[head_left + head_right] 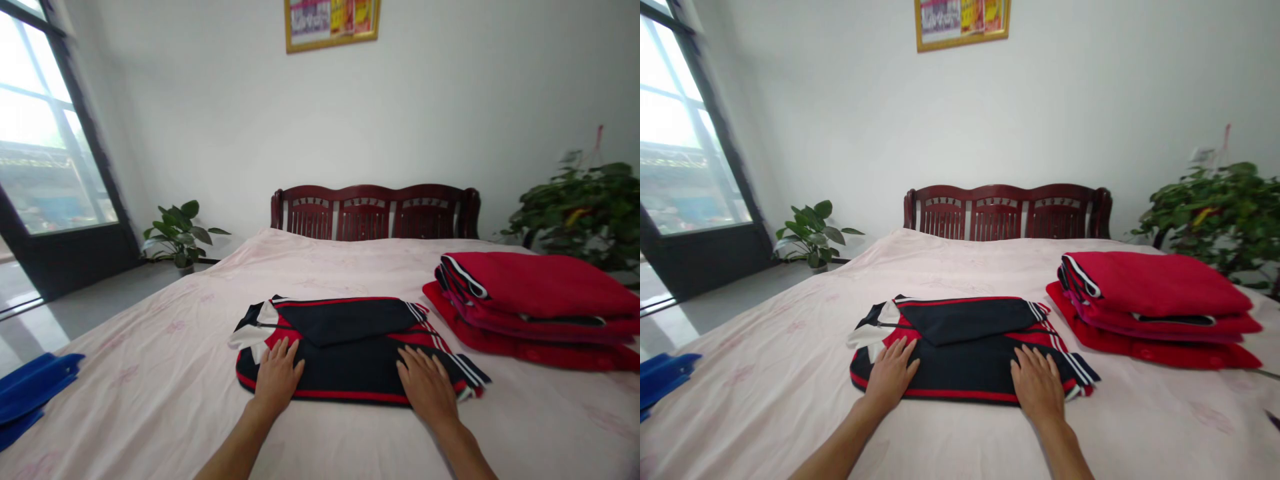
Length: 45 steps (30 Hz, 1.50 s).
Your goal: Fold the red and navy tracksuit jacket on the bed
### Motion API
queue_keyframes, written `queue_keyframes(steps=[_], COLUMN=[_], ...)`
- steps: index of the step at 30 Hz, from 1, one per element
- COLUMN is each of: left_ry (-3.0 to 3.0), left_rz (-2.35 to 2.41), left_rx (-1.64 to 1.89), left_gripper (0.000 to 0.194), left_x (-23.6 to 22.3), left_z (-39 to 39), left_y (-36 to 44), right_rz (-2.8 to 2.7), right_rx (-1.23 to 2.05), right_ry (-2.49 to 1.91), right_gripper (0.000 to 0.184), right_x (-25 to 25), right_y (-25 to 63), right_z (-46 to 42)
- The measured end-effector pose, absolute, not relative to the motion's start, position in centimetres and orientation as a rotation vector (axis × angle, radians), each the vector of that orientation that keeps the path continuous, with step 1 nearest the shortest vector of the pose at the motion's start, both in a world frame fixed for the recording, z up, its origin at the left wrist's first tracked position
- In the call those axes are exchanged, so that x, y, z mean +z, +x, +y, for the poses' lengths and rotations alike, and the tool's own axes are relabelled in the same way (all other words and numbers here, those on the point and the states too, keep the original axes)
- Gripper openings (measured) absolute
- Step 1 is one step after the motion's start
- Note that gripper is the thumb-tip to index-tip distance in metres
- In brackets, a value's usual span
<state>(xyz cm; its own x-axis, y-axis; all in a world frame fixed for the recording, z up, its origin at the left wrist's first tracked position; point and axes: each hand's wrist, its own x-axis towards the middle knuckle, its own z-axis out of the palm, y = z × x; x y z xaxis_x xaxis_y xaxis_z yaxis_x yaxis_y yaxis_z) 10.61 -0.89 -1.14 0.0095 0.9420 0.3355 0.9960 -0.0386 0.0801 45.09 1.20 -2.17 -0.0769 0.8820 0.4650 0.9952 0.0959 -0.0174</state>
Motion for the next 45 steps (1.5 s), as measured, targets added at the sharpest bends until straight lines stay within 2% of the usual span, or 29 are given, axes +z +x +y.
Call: queue_keyframes(steps=[18,45], left_ry=[-1.905,-1.707], left_rz=[-2.289,-2.396], left_rx=[-0.454,-0.532], left_gripper=[0.045,0.041], left_x=[-0.7,-0.5], left_z=[-0.4,-0.2], left_y=[8.4,6.0], right_rz=[-1.971,-1.906], right_rx=[-0.339,-0.315], right_ry=[-1.882,-1.86], right_gripper=[0.045,0.04], right_x=[-2.1,-1.6], right_y=[44.9,44.6], right_z=[1.4,1.0])
